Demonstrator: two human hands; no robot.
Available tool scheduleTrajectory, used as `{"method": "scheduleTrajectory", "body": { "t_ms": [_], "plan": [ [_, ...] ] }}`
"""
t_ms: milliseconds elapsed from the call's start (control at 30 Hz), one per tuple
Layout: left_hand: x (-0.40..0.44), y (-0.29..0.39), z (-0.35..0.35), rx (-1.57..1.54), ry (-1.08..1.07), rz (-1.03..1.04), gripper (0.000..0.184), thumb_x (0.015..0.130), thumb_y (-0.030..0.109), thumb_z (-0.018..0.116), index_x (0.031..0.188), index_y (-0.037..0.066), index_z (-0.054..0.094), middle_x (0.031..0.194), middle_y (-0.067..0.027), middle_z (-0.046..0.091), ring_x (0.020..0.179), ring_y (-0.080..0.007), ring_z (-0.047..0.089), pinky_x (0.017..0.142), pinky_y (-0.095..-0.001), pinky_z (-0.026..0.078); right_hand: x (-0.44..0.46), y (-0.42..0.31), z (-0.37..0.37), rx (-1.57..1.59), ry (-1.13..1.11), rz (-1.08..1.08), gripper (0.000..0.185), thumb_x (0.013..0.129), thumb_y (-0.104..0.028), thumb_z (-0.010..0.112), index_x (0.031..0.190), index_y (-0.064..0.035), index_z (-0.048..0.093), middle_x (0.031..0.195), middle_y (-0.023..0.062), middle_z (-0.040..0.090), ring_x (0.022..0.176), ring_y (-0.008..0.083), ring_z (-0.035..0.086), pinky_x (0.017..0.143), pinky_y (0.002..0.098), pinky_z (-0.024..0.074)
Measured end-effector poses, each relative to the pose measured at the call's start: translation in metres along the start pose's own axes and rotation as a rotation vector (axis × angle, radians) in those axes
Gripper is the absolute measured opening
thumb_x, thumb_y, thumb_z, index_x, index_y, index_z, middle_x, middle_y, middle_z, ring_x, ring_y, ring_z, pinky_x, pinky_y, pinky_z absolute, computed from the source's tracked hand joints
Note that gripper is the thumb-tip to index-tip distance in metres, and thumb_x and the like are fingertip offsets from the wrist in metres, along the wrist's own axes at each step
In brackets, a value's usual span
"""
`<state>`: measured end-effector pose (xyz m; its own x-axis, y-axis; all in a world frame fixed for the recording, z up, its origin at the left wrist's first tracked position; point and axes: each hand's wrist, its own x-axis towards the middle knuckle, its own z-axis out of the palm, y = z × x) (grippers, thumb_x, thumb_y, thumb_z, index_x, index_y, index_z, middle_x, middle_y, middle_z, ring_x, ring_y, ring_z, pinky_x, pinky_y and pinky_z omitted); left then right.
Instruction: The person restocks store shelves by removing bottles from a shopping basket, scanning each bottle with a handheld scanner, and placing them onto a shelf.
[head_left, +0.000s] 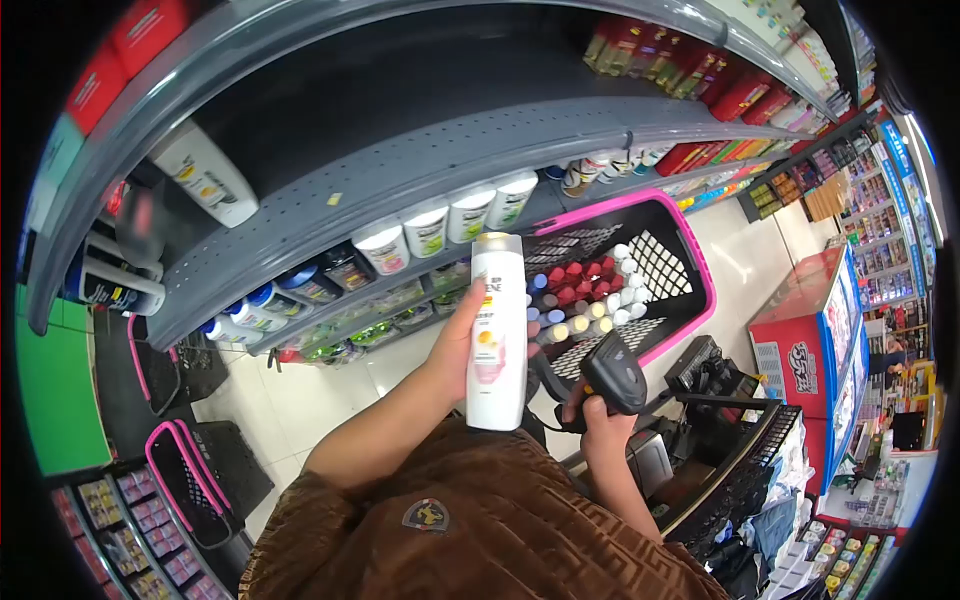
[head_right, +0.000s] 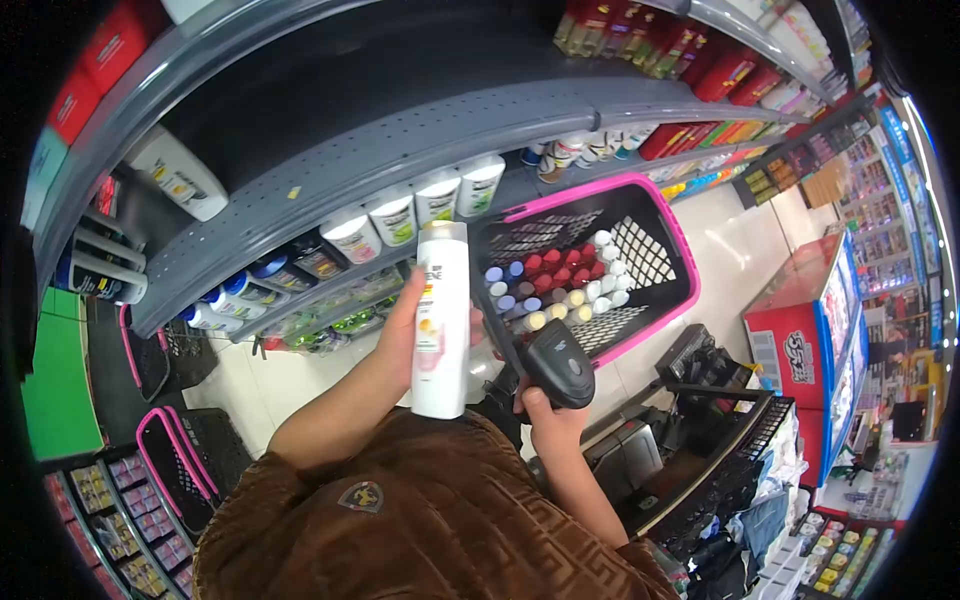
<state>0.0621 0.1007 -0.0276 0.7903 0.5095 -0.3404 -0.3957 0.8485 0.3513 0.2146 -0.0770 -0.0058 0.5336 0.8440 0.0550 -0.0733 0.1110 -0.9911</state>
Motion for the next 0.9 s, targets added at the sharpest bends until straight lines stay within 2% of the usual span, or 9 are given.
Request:
{"method": "scheduleTrajectory", "body": {
  "t_ms": [233, 267, 367, 433, 500, 600, 700, 800, 900],
  "plan": [
    [-0.051, 0.02, -0.025, -0.121, -0.068, -0.147, 0.089, 0.09, 0.09, 0.039, 0.142, 0.02, 0.057, 0.098, -0.0087, 0.068, 0.08, -0.0218, 0.067, 0.067, -0.0397, 0.058, -0.008, 0.001, 0.04, -0.146, -0.205, -0.098, 0.066, 0.091, -0.052, 0.079, 0.125, 0.0012, 0.06, 0.079, 0.0049, 0.064, 0.06, 0.0118, 0.058, 0.054, 0.0268, 0.0463],
    [-0.058, 0.017, -0.032, -0.135, -0.111, -0.19, 0.09, 0.09, 0.09, 0.039, 0.144, 0.02, 0.055, 0.1, -0.0092, 0.067, 0.08, -0.0219, 0.066, 0.065, -0.0385, 0.056, -0.012, -0.002, 0.041, -0.031, -0.199, 0.036, 0.041, 0.086, -0.02, 0.088, 0.114, 0.0015, 0.068, 0.093, 0.0032, 0.071, 0.08, 0.0112, 0.065, 0.074, 0.0288, 0.0535],
    [-0.075, 0.019, -0.045, -0.29, -0.278, -0.242, 0.086, 0.093, 0.084, 0.043, 0.15, 0.019, 0.052, 0.106, -0.0095, 0.064, 0.078, -0.0212, 0.062, 0.061, -0.0364, 0.053, -0.018, -0.006, 0.056, -0.048, -0.28, 0.044, 0.038, 0.085, -0.016, 0.087, 0.114, 0.0011, 0.068, 0.093, 0.0027, 0.071, 0.082, 0.0107, 0.066, 0.076, 0.0283, 0.0534],
    [-0.092, 0.023, -0.041, -0.362, -0.274, -0.133, 0.097, 0.093, 0.081, 0.047, 0.163, 0.016, 0.033, 0.112, -0.0108, 0.058, 0.084, -0.0196, 0.061, 0.061, -0.0352, 0.053, -0.023, -0.017, 0.066, -0.077, -0.332, 0.084, 0.044, 0.081, -0.017, 0.09, 0.115, 0.0013, 0.068, 0.093, 0.0031, 0.072, 0.084, 0.0114, 0.067, 0.078, 0.0291, 0.054],
    [-0.102, 0.026, -0.038, -0.381, -0.243, -0.088, 0.099, 0.092, 0.077, 0.055, 0.164, 0.015, 0.03, 0.115, -0.011, 0.056, 0.089, -0.0189, 0.061, 0.063, -0.0351, 0.055, -0.023, -0.04, 0.081, -0.261, -0.468, 0.021, 0.052, 0.076, -0.016, 0.092, 0.118, 0.0015, 0.068, 0.097, 0.0059, 0.074, 0.086, 0.0138, 0.069, 0.081, 0.0305, 0.055],
    [-0.106, 0.031, -0.05, -0.472, -0.519, -0.082, 0.1, 0.09, 0.073, 0.062, 0.164, 0.014, 0.03, 0.13, -0.0177, 0.055, 0.095, -0.0221, 0.061, 0.074, -0.0346, 0.058, -0.024, -0.041, 0.087, -0.442, -0.596, -0.039, 0.061, 0.071, -0.019, 0.096, 0.121, 0.0014, 0.067, 0.105, 0.0135, 0.075, 0.092, 0.0232, 0.074, 0.085, 0.0346, 0.0571],
    [-0.12, 0.035, -0.042, -0.067, -0.263, 0.141, 0.104, 0.089, 0.074, 0.062, 0.164, 0.011, 0.028, 0.122, -0.0164, 0.055, 0.097, -0.0241, 0.059, 0.072, -0.0314, 0.058, -0.028, -0.05, 0.1, -0.49, -0.662, -0.097, 0.066, 0.07, -0.024, 0.098, 0.122, 0.0016, 0.066, 0.107, 0.0172, 0.075, 0.096, 0.0303, 0.075, 0.084, 0.0375, 0.0584],
    [-0.125, 0.033, -0.045, -0.139, -0.38, 0.129, 0.098, 0.092, 0.072, 0.057, 0.164, 0.01, 0.032, 0.109, -0.0059, 0.049, 0.086, -0.0139, 0.048, 0.064, -0.0267, 0.044, -0.029, -0.052, 0.104, -0.493, -0.65, -0.16, 0.063, 0.07, -0.027, 0.098, 0.117, 0.0014, 0.067, 0.1, 0.0149, 0.073, 0.089, 0.03, 0.074, 0.079, 0.0371, 0.058],
    [-0.126, 0.026, -0.054, -0.315, -0.495, 0.016, 0.105, 0.09, 0.074, 0.058, 0.166, 0.008, 0.025, 0.108, -0.007, 0.05, 0.087, -0.0145, 0.05, 0.065, -0.0275, 0.049, -0.03, -0.052, 0.099, -0.565, -0.686, -0.196, 0.058, 0.072, -0.03, 0.097, 0.112, 0.0006, 0.067, 0.092, 0.0126, 0.07, 0.08, 0.0302, 0.071, 0.073, 0.0375, 0.0567]
  ]
}}
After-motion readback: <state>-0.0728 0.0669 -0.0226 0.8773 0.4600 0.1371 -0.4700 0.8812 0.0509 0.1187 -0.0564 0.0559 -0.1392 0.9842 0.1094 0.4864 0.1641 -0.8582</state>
